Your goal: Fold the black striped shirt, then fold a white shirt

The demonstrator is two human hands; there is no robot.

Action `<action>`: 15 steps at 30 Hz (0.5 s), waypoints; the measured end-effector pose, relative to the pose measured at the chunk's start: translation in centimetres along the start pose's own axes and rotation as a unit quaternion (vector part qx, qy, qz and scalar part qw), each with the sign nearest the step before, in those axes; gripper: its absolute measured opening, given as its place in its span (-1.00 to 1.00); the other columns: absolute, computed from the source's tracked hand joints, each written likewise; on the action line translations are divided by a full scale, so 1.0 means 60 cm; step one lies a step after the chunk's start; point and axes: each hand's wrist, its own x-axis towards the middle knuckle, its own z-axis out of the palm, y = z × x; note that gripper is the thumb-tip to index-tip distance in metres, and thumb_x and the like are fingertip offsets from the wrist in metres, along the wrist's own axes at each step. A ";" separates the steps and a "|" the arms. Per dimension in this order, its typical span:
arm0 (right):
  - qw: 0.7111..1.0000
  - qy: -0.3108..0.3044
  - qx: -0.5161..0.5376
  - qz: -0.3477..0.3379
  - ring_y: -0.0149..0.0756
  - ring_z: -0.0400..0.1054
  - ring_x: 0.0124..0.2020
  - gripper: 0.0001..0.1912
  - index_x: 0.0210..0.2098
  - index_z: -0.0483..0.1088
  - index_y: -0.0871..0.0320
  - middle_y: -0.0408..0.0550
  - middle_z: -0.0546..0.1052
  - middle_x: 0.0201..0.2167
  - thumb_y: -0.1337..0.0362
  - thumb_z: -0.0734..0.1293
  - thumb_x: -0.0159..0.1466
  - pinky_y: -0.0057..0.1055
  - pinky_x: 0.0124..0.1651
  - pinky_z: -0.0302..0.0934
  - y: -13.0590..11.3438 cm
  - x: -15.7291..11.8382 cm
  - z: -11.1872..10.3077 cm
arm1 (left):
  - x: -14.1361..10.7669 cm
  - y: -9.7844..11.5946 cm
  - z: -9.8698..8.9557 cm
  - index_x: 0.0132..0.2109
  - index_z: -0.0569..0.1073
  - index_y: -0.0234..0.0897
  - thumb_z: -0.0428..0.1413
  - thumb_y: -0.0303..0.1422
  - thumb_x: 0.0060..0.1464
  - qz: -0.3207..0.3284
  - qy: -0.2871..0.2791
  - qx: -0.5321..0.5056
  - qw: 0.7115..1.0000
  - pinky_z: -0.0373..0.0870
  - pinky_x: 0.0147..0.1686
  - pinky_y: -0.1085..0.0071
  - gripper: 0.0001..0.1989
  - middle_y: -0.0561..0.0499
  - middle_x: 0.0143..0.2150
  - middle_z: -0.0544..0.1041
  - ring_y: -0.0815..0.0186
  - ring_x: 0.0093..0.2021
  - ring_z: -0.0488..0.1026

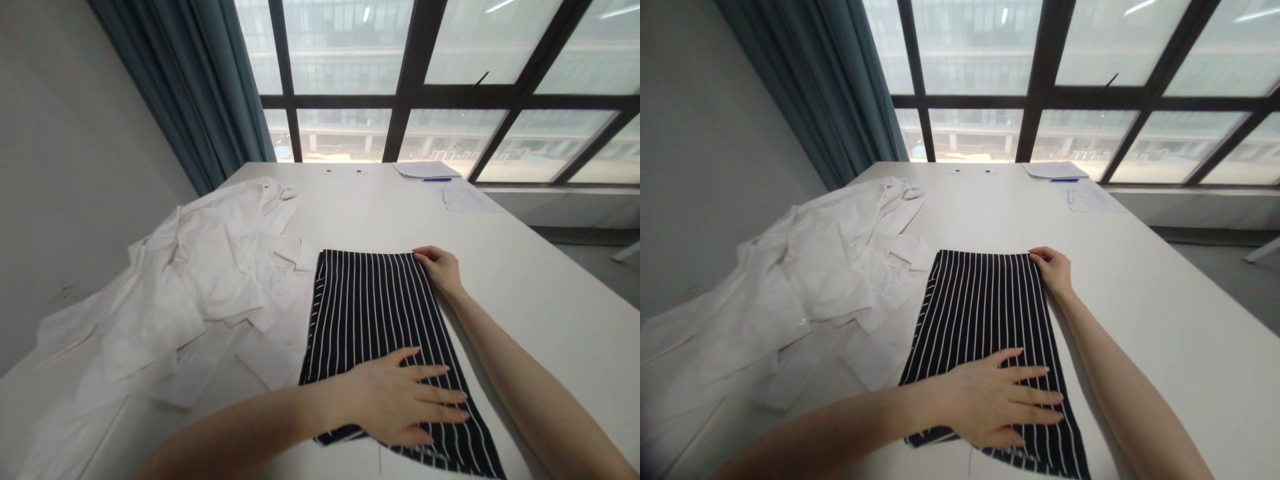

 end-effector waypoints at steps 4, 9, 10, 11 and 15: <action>0.999 0.021 -0.022 -0.009 -0.14 0.48 -0.29 -0.65 -0.28 0.57 0.15 0.02 0.63 -0.33 0.04 0.29 0.19 -0.19 -0.11 0.32 -0.010 -0.003 0.000 | 0.005 -0.006 -0.009 0.35 0.16 -0.21 -0.11 -0.15 0.35 0.001 0.007 -0.053 0.999 -0.07 0.37 0.05 -0.49 0.10 0.40 0.17 0.23 0.43 -0.02; 0.997 0.046 -0.056 -0.024 -0.11 0.46 -0.17 -0.63 -0.19 0.55 0.16 0.07 0.61 -0.18 0.13 0.18 0.24 -0.13 -0.03 0.28 -0.017 -0.006 0.002 | -0.005 -0.052 -0.034 0.31 0.23 -0.25 -0.14 -0.19 0.38 -0.120 0.034 -0.079 0.989 0.04 0.34 0.19 -0.55 -0.01 0.37 0.25 0.26 0.40 0.07; 0.997 0.043 -0.061 -0.026 -0.11 0.45 -0.17 -0.63 -0.19 0.55 0.17 0.07 0.61 -0.18 0.15 0.18 0.23 -0.13 -0.03 0.28 -0.018 -0.008 0.003 | -0.012 -0.068 -0.038 0.30 0.24 -0.26 -0.12 -0.21 0.38 -0.165 0.045 -0.058 0.984 0.05 0.33 0.20 -0.56 -0.05 0.37 0.25 0.23 0.39 0.09; 0.997 0.037 -0.065 -0.027 -0.12 0.45 -0.19 -0.64 -0.20 0.56 0.16 0.07 0.61 -0.19 0.17 0.18 0.21 -0.14 -0.03 0.29 -0.019 -0.009 0.004 | -0.020 -0.084 -0.041 0.29 0.25 -0.26 -0.09 -0.24 0.37 -0.215 0.052 -0.027 0.975 0.05 0.32 0.17 -0.57 -0.08 0.36 0.25 0.19 0.38 0.10; 0.997 0.004 -0.074 -0.017 -0.16 0.46 -0.28 -0.65 -0.23 0.57 0.14 0.02 0.62 -0.24 0.23 0.18 0.16 -0.16 -0.06 0.31 -0.020 -0.012 0.007 | -0.069 -0.150 -0.055 0.26 0.25 -0.31 0.07 -0.35 0.26 -0.416 0.052 0.093 0.903 0.17 0.23 0.07 -0.55 -0.25 0.31 0.27 0.02 0.32 0.18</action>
